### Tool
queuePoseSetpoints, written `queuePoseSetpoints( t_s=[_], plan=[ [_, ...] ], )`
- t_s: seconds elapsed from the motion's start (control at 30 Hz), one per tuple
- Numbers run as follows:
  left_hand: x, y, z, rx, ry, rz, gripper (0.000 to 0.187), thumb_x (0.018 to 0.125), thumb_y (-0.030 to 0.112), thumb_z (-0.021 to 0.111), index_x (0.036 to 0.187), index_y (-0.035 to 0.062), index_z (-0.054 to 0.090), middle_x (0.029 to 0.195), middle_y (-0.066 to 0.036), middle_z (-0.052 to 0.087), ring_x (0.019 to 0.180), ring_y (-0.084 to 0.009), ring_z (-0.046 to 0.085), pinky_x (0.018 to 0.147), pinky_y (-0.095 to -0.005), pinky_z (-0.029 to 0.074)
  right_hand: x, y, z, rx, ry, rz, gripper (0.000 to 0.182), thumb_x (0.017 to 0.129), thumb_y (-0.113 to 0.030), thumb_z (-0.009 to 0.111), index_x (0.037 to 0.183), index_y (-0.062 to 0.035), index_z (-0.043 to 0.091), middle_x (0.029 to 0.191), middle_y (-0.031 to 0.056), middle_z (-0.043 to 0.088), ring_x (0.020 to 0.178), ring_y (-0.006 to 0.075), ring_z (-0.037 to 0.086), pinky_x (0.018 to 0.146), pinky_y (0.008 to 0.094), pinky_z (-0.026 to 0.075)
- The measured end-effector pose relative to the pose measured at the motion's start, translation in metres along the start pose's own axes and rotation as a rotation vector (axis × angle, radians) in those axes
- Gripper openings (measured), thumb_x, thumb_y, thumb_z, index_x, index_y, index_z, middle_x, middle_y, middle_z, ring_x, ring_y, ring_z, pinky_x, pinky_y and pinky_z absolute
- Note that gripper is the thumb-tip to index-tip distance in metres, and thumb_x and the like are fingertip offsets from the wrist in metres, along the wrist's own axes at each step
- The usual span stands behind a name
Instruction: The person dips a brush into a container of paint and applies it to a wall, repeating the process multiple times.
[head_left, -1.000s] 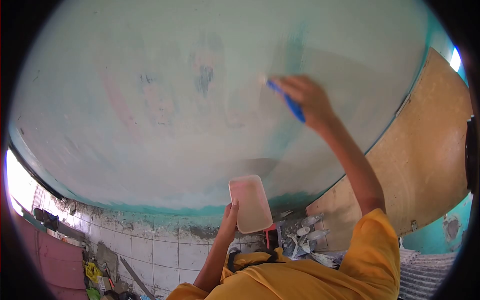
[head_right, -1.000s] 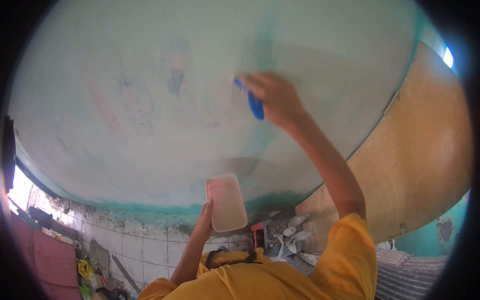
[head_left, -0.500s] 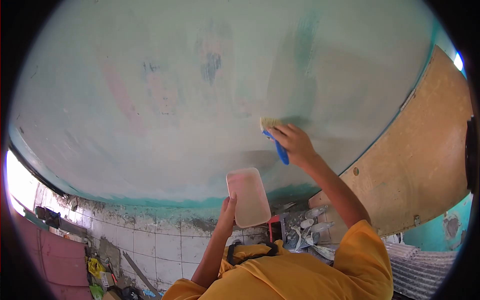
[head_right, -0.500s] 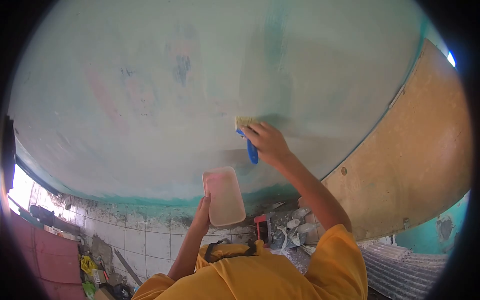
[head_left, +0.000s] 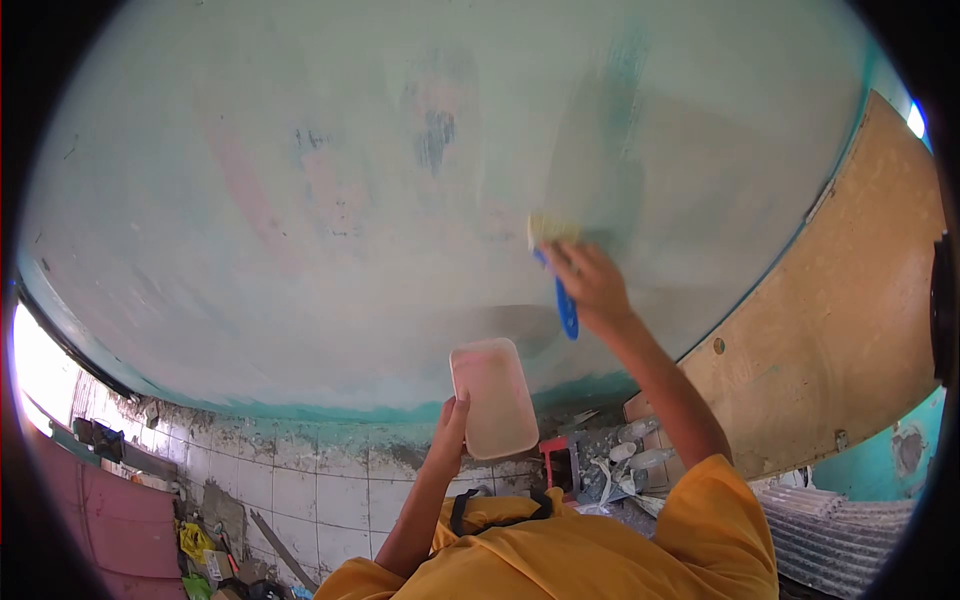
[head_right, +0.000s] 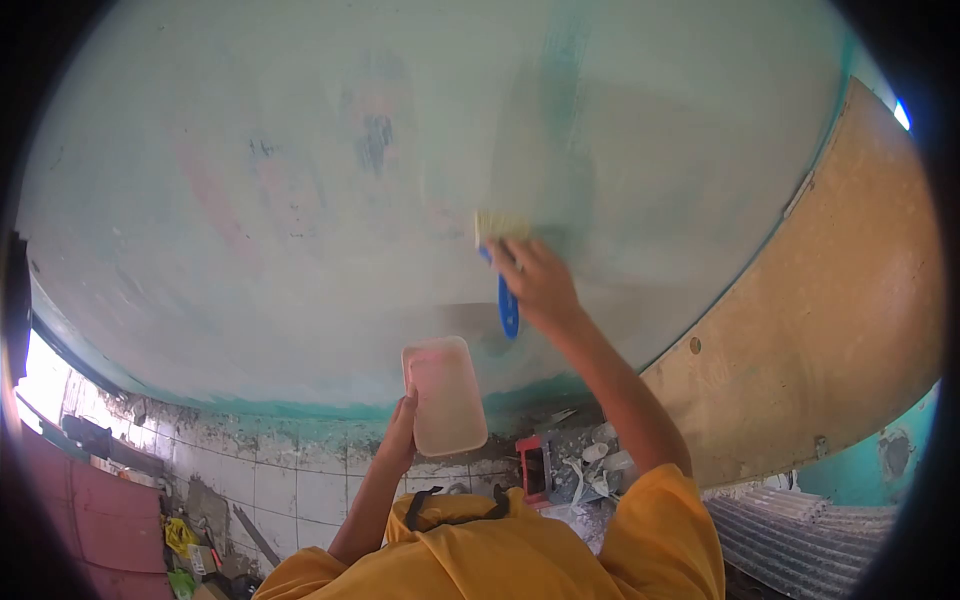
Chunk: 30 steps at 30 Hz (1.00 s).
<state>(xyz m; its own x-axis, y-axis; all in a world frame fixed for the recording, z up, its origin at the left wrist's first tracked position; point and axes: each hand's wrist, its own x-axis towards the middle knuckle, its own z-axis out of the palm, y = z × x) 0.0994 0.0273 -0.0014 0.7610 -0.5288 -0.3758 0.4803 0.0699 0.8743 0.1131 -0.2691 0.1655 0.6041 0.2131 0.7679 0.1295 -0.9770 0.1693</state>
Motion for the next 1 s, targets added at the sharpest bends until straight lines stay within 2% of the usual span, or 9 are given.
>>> queuePoseSetpoints(
  t_s=[0.13, 0.33, 0.43, 0.5, 0.63, 0.7, 0.73, 0.8, 1.0],
  plan=[
    [-0.002, 0.003, 0.0, -0.021, 0.025, -0.017, 0.094, 0.092, 0.075, 0.049, 0.15, 0.0033, 0.034, 0.132, -0.014, 0.053, 0.116, -0.0247, 0.057, 0.083, -0.0431, 0.054, -0.012, 0.001, -0.007, 0.17, -0.144, -0.036, 0.034, 0.087, -0.011, 0.07, 0.121, -0.0099, 0.069, 0.111, 0.0089, 0.066, 0.091, 0.0281, 0.062, 0.079, 0.0383, 0.055],
    [0.004, -0.004, -0.003, -0.004, -0.008, 0.007, 0.094, 0.092, 0.075, 0.049, 0.148, 0.0012, 0.035, 0.129, -0.014, 0.055, 0.112, -0.0231, 0.058, 0.08, -0.0404, 0.054, 0.113, 0.039, -0.092, 0.022, 0.192, -0.035, 0.036, 0.088, -0.008, 0.071, 0.123, -0.0129, 0.07, 0.113, 0.0051, 0.07, 0.105, 0.0274, 0.065, 0.086, 0.0369, 0.055],
    [0.0, 0.003, 0.0, 0.017, -0.033, -0.001, 0.094, 0.092, 0.075, 0.049, 0.148, -0.0001, 0.035, 0.127, -0.014, 0.055, 0.11, -0.0225, 0.058, 0.078, -0.0388, 0.054, 0.138, 0.031, -0.105, -0.063, 0.317, 0.029, 0.036, 0.088, -0.007, 0.072, 0.123, -0.0131, 0.07, 0.112, 0.0049, 0.07, 0.102, 0.0276, 0.064, 0.086, 0.0369, 0.055],
    [-0.003, 0.009, 0.002, 0.048, 0.004, -0.034, 0.094, 0.092, 0.075, 0.05, 0.148, 0.0005, 0.035, 0.127, -0.014, 0.055, 0.109, -0.0225, 0.058, 0.077, -0.0384, 0.054, 0.127, 0.032, -0.087, -0.116, 0.39, -0.058, 0.033, 0.088, -0.012, 0.067, 0.121, -0.0139, 0.069, 0.109, 0.004, 0.068, 0.095, 0.0267, 0.063, 0.08, 0.036, 0.055],
    [0.002, 0.005, -0.005, 0.017, -0.049, -0.012, 0.093, 0.092, 0.075, 0.05, 0.148, 0.001, 0.036, 0.127, -0.014, 0.055, 0.11, -0.0227, 0.058, 0.077, -0.0382, 0.054, 0.053, 0.003, -0.028, -0.077, 0.102, -0.098, 0.039, 0.083, -0.009, 0.067, 0.123, -0.0118, 0.068, 0.105, 0.0066, 0.064, 0.092, 0.0274, 0.061, 0.081, 0.0365, 0.055],
    [-0.005, 0.009, -0.004, -0.027, -0.011, -0.036, 0.075, 0.1, 0.063, 0.046, 0.142, 0.0015, 0.043, 0.127, -0.01, 0.06, 0.113, -0.0162, 0.063, 0.085, -0.0311, 0.056, 0.026, -0.01, -0.01, 0.039, -0.075, -0.107, 0.04, 0.084, -0.01, 0.068, 0.124, -0.0128, 0.067, 0.107, 0.006, 0.064, 0.094, 0.0268, 0.062, 0.081, 0.0364, 0.055],
    [-0.004, 0.008, -0.006, -0.026, -0.014, -0.036, 0.075, 0.1, 0.063, 0.046, 0.142, 0.0015, 0.043, 0.127, -0.01, 0.06, 0.113, -0.0162, 0.063, 0.085, -0.0311, 0.056, 0.024, -0.009, -0.01, 0.037, -0.075, -0.105, 0.04, 0.084, -0.01, 0.068, 0.124, -0.0128, 0.067, 0.107, 0.006, 0.064, 0.094, 0.0268, 0.062, 0.081, 0.0364, 0.055],
    [-0.001, 0.005, -0.009, -0.005, -0.023, -0.026, 0.093, 0.093, 0.074, 0.049, 0.148, 0.0005, 0.035, 0.129, -0.014, 0.055, 0.113, -0.0231, 0.058, 0.08, -0.0372, 0.053, 0.028, -0.004, -0.015, 0.133, -0.17, -0.097, 0.039, 0.085, -0.012, 0.067, 0.123, -0.0129, 0.067, 0.107, 0.0057, 0.065, 0.095, 0.0271, 0.062, 0.083, 0.0364, 0.054],
    [0.008, 0.0, -0.017, -0.026, -0.105, -0.005, 0.09, 0.094, 0.072, 0.049, 0.148, 0.0011, 0.036, 0.13, -0.014, 0.054, 0.113, -0.0217, 0.058, 0.081, -0.0374, 0.054, 0.157, 0.035, -0.108, -0.074, 0.197, -0.148, 0.032, 0.09, -0.017, 0.065, 0.122, -0.0141, 0.069, 0.113, 0.0048, 0.069, 0.1, 0.0299, 0.063, 0.083, 0.0389, 0.054]
  ],
)
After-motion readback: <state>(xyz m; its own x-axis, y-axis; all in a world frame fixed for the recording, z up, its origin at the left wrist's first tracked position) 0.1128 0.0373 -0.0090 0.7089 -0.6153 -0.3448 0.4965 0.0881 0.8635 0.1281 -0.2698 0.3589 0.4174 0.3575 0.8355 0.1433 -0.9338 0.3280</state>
